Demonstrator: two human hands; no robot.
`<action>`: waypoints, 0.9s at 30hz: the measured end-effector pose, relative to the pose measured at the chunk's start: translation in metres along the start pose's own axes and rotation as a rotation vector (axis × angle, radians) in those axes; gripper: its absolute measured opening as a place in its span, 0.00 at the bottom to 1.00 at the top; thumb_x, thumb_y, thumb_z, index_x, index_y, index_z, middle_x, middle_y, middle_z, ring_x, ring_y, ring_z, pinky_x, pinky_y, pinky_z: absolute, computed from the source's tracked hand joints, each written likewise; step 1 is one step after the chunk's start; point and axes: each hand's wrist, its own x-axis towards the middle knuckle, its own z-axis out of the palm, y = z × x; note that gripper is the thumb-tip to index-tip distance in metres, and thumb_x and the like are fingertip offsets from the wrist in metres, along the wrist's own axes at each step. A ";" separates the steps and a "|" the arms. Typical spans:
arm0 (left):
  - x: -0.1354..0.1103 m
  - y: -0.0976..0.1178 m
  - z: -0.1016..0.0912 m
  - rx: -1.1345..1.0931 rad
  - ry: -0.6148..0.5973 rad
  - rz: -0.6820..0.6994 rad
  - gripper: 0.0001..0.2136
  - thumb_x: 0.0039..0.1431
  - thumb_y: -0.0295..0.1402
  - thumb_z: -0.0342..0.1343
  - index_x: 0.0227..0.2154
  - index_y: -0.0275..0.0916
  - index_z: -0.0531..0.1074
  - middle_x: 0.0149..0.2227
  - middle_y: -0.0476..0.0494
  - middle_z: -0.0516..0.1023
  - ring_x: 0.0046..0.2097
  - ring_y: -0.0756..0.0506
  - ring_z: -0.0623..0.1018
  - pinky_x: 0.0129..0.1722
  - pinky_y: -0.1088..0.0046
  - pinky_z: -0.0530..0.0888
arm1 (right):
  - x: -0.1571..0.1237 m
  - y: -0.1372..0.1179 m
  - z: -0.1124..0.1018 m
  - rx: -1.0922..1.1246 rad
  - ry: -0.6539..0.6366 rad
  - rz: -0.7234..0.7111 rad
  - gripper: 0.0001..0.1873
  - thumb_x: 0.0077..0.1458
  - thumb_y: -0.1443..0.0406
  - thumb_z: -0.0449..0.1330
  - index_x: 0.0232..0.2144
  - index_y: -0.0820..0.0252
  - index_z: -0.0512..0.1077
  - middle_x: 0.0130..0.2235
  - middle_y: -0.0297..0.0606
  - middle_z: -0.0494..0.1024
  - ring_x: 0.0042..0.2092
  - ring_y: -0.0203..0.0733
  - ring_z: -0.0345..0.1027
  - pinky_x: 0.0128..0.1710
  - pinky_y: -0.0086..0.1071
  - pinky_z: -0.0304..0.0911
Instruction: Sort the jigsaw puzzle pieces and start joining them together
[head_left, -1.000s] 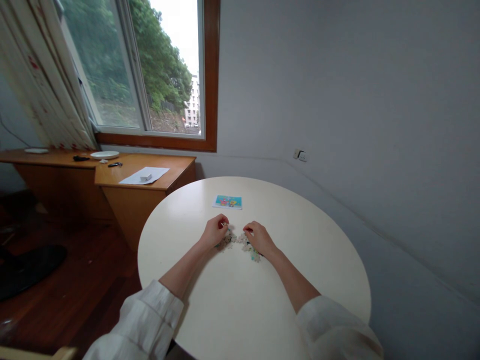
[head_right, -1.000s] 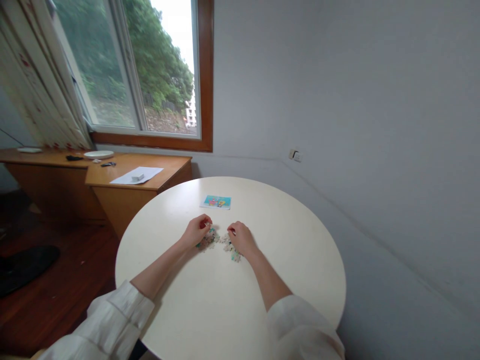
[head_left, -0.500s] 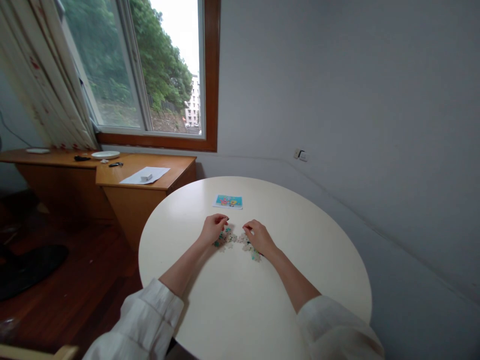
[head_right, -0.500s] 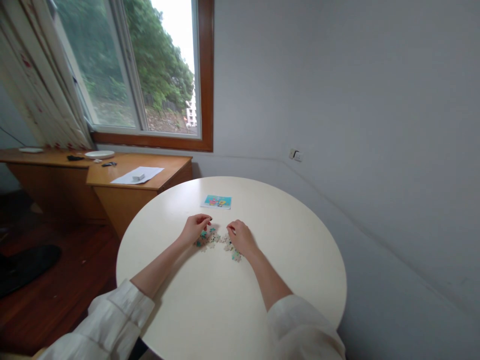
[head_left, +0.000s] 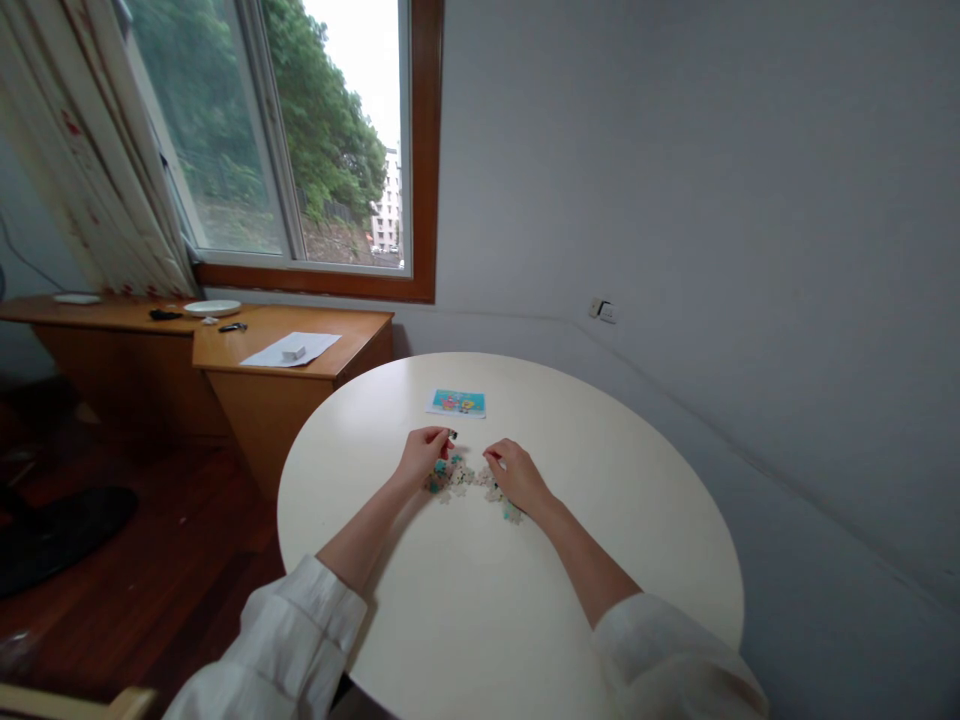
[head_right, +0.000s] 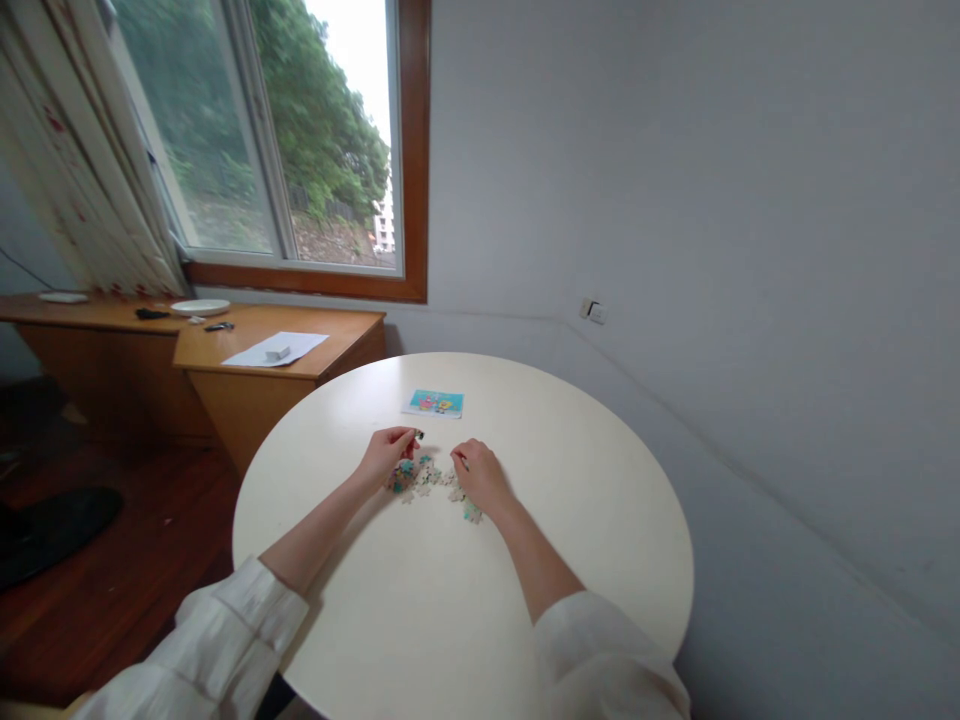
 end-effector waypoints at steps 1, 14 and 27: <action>0.000 0.000 0.000 0.006 0.008 0.004 0.15 0.44 0.43 0.56 0.22 0.33 0.72 0.19 0.48 0.70 0.20 0.53 0.66 0.21 0.76 0.63 | 0.000 -0.003 0.000 -0.013 -0.006 -0.010 0.10 0.57 0.69 0.51 0.31 0.61 0.73 0.33 0.40 0.73 0.37 0.39 0.65 0.40 0.33 0.60; 0.008 0.000 -0.013 0.002 0.167 -0.041 0.08 0.42 0.33 0.53 0.15 0.35 0.66 0.15 0.54 0.64 0.21 0.53 0.64 0.23 0.77 0.63 | -0.016 -0.048 0.003 -0.030 -0.359 -0.228 0.21 0.54 0.59 0.58 0.51 0.52 0.68 0.56 0.43 0.67 0.58 0.48 0.58 0.56 0.45 0.53; 0.008 0.006 -0.019 0.073 0.049 -0.100 0.07 0.44 0.33 0.54 0.19 0.34 0.67 0.22 0.46 0.74 0.22 0.51 0.73 0.26 0.74 0.71 | -0.015 -0.059 -0.002 -0.073 -0.307 -0.272 0.23 0.55 0.59 0.57 0.52 0.58 0.66 0.58 0.46 0.65 0.59 0.46 0.56 0.57 0.45 0.51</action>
